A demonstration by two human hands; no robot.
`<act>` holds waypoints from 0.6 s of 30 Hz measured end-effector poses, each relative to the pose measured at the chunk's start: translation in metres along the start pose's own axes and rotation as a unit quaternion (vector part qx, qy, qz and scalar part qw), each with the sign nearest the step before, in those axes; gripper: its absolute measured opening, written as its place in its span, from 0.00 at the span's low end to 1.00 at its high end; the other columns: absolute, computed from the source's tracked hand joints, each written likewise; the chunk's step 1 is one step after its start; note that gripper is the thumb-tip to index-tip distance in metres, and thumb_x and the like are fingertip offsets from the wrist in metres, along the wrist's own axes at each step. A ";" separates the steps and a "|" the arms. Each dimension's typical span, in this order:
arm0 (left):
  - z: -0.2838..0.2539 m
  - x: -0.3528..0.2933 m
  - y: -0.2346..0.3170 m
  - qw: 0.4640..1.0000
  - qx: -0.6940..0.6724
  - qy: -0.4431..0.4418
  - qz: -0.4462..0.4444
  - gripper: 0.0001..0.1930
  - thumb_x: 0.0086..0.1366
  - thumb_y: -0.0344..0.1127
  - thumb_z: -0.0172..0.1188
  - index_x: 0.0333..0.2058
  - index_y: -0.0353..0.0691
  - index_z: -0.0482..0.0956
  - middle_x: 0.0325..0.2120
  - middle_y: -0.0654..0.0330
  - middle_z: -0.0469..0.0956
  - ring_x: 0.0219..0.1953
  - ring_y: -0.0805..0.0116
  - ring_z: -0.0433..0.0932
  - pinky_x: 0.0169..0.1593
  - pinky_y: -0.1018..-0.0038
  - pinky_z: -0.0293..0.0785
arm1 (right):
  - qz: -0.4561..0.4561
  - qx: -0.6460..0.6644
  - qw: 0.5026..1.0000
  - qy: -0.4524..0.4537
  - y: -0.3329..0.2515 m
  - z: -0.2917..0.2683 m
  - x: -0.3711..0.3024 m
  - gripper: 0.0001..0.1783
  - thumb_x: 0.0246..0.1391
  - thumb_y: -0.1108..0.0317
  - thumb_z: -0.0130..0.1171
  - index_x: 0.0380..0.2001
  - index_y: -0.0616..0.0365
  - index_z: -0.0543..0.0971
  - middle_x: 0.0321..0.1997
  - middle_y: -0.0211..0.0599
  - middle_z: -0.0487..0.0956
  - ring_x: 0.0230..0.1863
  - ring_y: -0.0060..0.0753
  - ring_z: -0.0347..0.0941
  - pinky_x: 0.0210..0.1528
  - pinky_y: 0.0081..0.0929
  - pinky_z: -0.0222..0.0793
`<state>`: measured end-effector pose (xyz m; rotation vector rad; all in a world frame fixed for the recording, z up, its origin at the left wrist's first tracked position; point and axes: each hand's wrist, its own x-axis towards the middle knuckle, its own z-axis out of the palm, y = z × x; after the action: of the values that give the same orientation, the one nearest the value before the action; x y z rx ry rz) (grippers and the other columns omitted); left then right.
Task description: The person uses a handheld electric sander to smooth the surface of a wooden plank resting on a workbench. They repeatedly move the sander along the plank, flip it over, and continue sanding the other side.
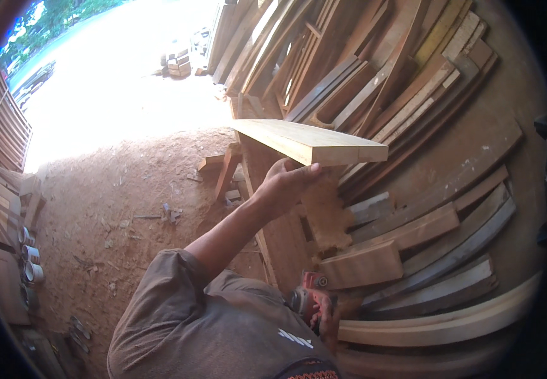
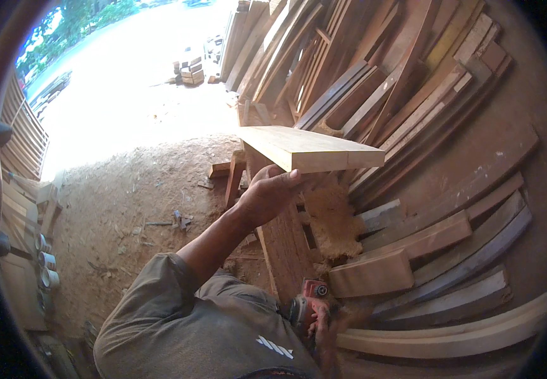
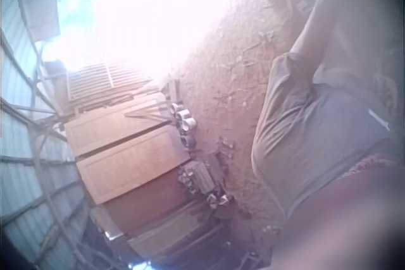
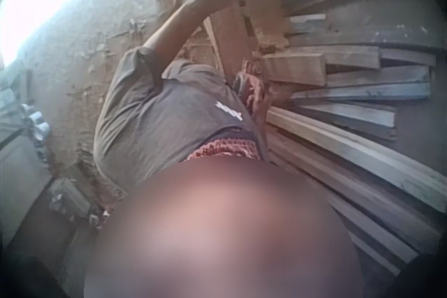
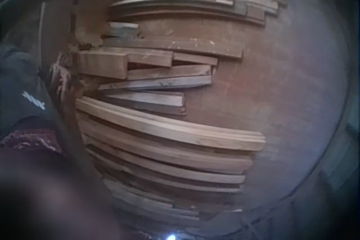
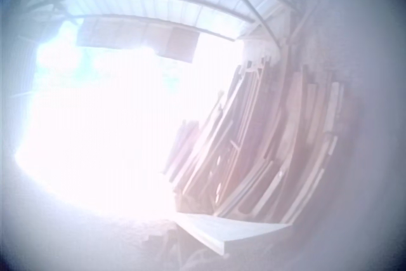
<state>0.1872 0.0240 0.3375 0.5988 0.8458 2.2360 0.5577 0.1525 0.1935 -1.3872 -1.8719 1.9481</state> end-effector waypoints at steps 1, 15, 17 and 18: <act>0.001 0.000 0.000 1.000 0.002 -0.014 0.013 0.34 0.71 0.50 0.65 0.60 0.22 0.72 0.58 0.49 0.78 0.60 0.63 0.76 0.65 0.68 0.67 | -0.021 0.011 1.000 -0.008 0.001 0.000 0.000 0.30 0.69 0.39 0.55 0.36 0.61 0.75 0.16 0.30 0.69 0.13 0.25 0.65 0.17 0.26 0.62; -0.028 -0.062 -0.071 0.971 -0.166 0.078 -0.152 0.42 0.76 0.67 0.46 0.74 0.40 0.54 0.71 0.52 0.64 0.72 0.55 0.65 0.73 0.55 0.62 | 0.016 0.028 0.999 0.034 0.022 -0.005 -0.012 0.27 0.70 0.42 0.55 0.38 0.58 0.77 0.17 0.29 0.70 0.15 0.24 0.66 0.17 0.27 0.62; -0.040 -0.093 -0.107 0.936 -0.095 0.218 -0.259 0.41 0.78 0.65 0.44 0.72 0.35 0.60 0.70 0.51 0.66 0.71 0.56 0.65 0.72 0.56 0.62 | 0.041 0.028 0.998 0.034 0.021 -0.007 -0.023 0.26 0.70 0.42 0.55 0.38 0.58 0.77 0.18 0.28 0.70 0.16 0.23 0.65 0.18 0.27 0.63; -0.047 -0.104 -0.123 0.932 -0.086 0.235 -0.261 0.42 0.77 0.67 0.44 0.73 0.35 0.59 0.71 0.51 0.64 0.72 0.55 0.65 0.73 0.56 0.61 | 0.042 0.023 0.998 0.029 0.019 -0.007 -0.027 0.26 0.71 0.42 0.54 0.39 0.58 0.77 0.18 0.28 0.69 0.16 0.23 0.65 0.18 0.27 0.63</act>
<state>0.2803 0.0004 0.1997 -0.2451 0.8949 1.9377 0.5874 0.1362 0.1931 -1.5138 -1.7600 1.9536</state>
